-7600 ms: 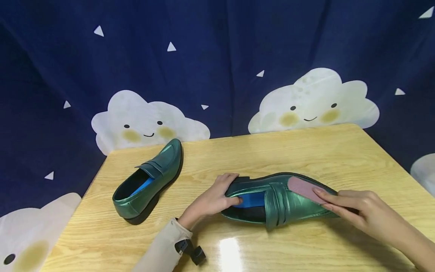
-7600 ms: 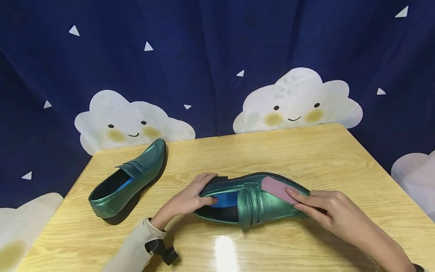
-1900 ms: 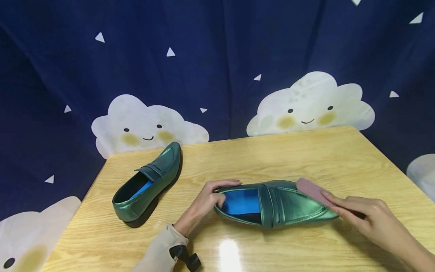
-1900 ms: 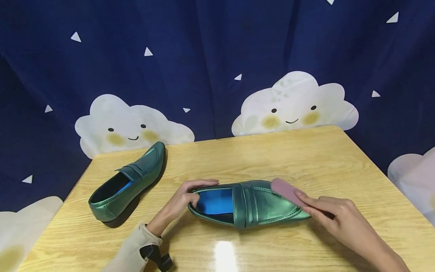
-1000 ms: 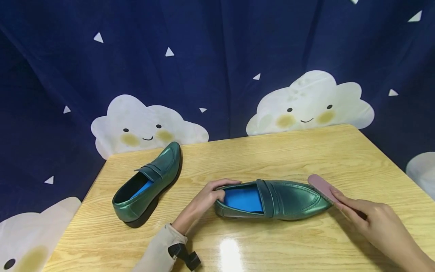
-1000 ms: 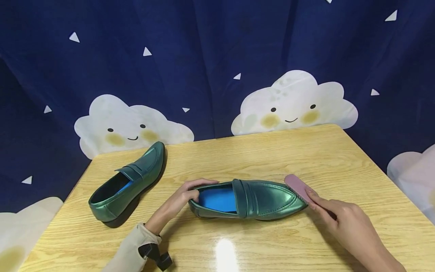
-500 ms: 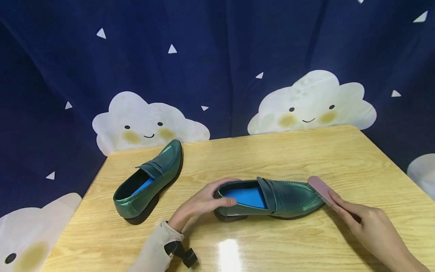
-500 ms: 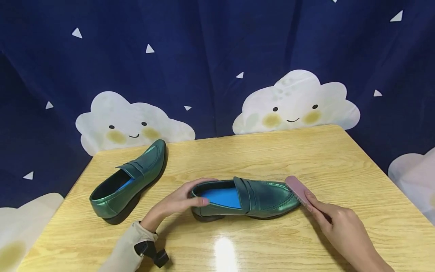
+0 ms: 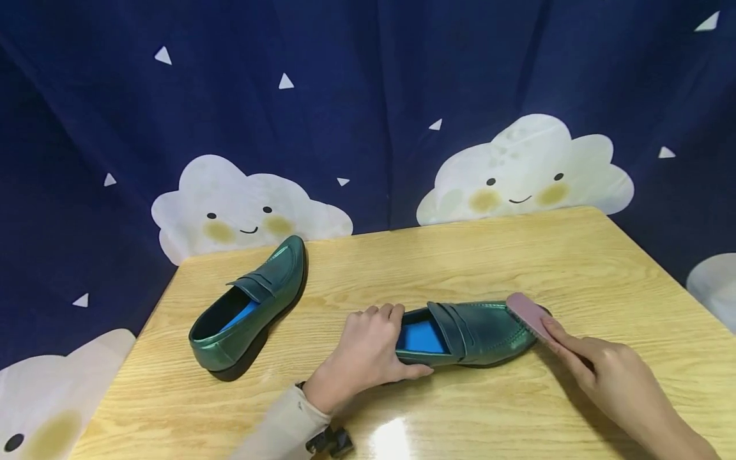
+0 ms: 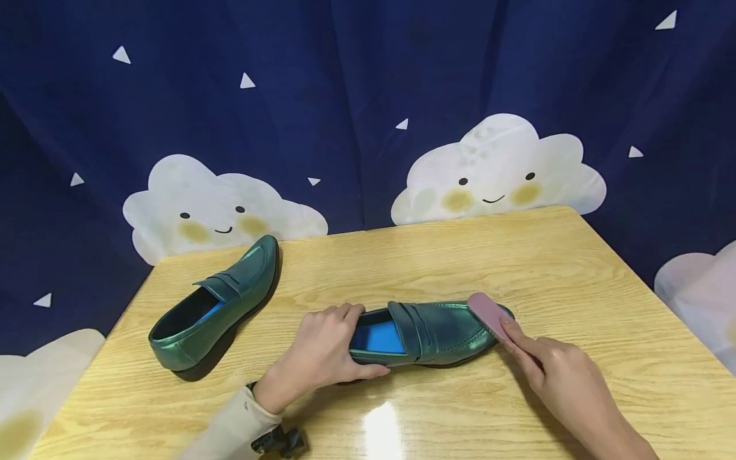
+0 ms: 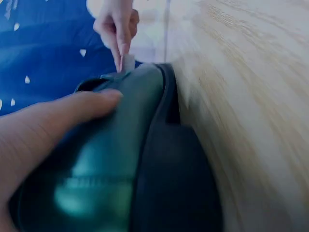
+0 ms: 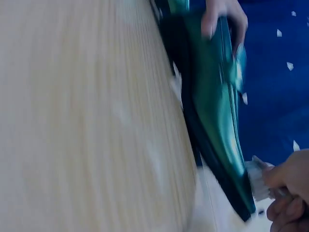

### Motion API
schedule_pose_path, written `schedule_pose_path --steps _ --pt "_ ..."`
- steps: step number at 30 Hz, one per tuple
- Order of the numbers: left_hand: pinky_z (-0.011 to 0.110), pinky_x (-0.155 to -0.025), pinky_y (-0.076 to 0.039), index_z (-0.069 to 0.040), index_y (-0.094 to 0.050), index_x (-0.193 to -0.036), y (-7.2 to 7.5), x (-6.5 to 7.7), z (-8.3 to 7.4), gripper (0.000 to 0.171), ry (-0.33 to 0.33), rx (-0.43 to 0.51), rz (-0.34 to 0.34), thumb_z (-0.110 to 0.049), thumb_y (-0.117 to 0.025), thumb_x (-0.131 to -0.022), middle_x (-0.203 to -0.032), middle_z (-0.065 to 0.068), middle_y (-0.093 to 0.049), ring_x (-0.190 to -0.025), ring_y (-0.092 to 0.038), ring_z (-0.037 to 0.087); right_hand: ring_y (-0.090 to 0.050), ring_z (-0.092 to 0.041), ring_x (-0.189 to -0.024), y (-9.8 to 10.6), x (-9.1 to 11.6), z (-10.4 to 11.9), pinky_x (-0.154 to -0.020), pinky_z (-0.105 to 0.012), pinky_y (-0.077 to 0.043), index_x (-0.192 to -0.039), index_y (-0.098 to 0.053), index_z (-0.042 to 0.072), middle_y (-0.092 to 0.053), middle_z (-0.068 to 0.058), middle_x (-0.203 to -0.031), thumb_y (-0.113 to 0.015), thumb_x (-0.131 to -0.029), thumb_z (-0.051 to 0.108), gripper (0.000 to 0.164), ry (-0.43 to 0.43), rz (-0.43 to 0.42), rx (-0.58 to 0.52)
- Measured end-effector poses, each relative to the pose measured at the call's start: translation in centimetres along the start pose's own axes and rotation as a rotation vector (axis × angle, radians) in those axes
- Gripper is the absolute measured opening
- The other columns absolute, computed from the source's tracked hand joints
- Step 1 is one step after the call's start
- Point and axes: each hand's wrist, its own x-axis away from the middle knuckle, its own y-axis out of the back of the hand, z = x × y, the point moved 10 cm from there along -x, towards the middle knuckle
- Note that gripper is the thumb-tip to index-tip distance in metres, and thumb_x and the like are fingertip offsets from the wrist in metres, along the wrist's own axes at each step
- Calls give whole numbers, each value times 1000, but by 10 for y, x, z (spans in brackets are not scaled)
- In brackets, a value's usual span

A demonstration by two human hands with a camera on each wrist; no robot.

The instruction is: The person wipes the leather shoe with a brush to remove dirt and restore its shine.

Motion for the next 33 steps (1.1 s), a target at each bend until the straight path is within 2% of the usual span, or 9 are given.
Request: schedule_pose_path --steps 3,5,12,18,21,24,27,30,33 --pt "30 -48 -45 -5 -64 -112 -5 -5 -9 95 3 -145 24 -86 -57 -62 -90 6 -66 -71 -62 21 -69 -13 -79 -5 0 17 -66 -15 -48 -126 -66 15 -74 0 -93 -77 -76 3 53 50 33 -73" --pt "30 -48 -45 -6 -62 -113 -9 -8 -10 98 8 -190 57 -88 -55 -61 -91 6 -66 -70 -62 21 -65 -5 -72 -5 -1 19 -62 -12 -45 -126 -66 15 -72 6 -85 -77 -75 2 53 62 32 -79" --pt "28 -46 -42 -7 -57 -110 -14 -12 -9 95 4 -223 119 -88 -56 -60 -85 4 -61 -63 -57 19 -60 -22 -57 6 -1 -13 -45 -40 -43 -124 -66 10 -65 -1 -66 -72 -84 9 41 -104 3 87" --pt "26 -44 -36 -7 -54 -100 -18 -13 -9 90 -3 -226 139 -87 -58 -58 -74 2 -55 -55 -50 16 -55 3 -66 -11 0 28 -59 -13 -43 -128 -64 14 -63 17 -70 -75 -79 5 51 36 65 -49" --pt "26 -44 -36 -7 -54 -99 -19 -12 -10 90 -6 -219 147 -87 -59 -58 -75 2 -55 -56 -50 16 -45 6 -59 -7 0 26 -52 -15 -38 -127 -65 16 -52 22 -63 -73 -81 8 48 19 54 -20" --pt "27 -49 -40 -6 -56 -102 -20 -11 -12 91 -2 -243 156 -87 -57 -60 -79 2 -57 -61 -53 16 -31 -1 -50 -1 2 9 -43 -26 -29 -127 -65 17 -34 17 -57 -71 -85 15 42 -63 28 99" --pt "31 -62 -47 -4 -59 -104 -15 -7 -19 94 24 -309 114 -87 -57 -59 -83 5 -59 -70 -57 19 -30 -7 -45 -3 6 6 -39 -32 -27 -129 -64 18 -32 11 -56 -68 -89 20 40 -125 39 177" --pt "36 -73 -48 -3 -61 -104 -11 -3 -23 98 75 -359 68 -88 -59 -56 -85 7 -61 -77 -58 22 -28 -5 -46 -11 8 27 -40 -29 -27 -132 -61 18 -30 12 -58 -62 -93 25 39 -80 53 156" --pt "35 -75 -47 -4 -59 -106 -14 -3 -18 98 123 -347 106 -88 -62 -54 -88 7 -59 -79 -57 22 -26 0 -49 -18 9 39 -44 -25 -27 -132 -61 17 -31 16 -59 -64 -92 24 40 -43 80 103"
